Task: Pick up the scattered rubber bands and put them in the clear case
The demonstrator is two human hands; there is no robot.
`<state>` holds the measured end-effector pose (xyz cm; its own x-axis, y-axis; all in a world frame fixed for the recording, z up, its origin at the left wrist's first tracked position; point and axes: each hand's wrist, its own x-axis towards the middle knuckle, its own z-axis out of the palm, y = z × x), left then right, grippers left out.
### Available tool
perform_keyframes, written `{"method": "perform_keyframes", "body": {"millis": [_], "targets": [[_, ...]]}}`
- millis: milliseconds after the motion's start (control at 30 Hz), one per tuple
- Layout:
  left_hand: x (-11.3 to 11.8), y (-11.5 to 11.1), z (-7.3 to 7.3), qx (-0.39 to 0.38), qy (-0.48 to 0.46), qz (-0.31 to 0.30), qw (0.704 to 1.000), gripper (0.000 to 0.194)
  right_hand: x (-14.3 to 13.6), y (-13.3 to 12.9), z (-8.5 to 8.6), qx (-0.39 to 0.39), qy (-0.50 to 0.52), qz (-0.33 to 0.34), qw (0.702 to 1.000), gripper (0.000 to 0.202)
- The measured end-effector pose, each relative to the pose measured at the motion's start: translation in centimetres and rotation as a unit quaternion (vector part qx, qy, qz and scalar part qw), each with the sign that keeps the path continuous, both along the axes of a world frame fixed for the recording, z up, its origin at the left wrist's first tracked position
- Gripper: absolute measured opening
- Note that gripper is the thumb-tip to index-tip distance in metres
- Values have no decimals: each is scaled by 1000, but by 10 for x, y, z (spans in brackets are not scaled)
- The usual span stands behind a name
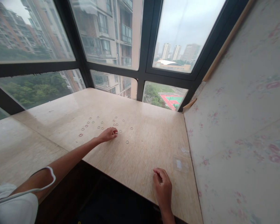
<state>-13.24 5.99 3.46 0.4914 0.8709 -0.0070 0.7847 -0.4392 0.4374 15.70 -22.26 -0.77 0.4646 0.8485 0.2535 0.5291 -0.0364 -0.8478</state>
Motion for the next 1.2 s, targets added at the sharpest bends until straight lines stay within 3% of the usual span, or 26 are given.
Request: {"method": "perform_keyframes", "body": {"millis": [267, 433, 600, 833, 1033, 1200], "targets": [[-33, -16, 9, -42, -3, -41, 998, 31, 1, 1, -1, 1, -10, 2, 1000, 24], [-49, -27, 11, -29, 21, -9, 999, 39, 1, 0, -1, 1, -13, -5, 1000, 24], [-21, -39, 1, 59, 50, 30, 997, 34, 1, 0, -1, 1, -10, -3, 1000, 23], [27, -62, 2, 78, 28, -59, 995, 27, 1, -1, -1, -4, -14, -1, 1000, 23], [38, -90, 8, 65, 28, -137, 988, 22, 3, -2, -3, 0, -14, 4, 1000, 23], [26, -88, 12, 45, 23, -56, 997, 25, 2, -2, -2, 3, -21, 2, 1000, 23]]}}
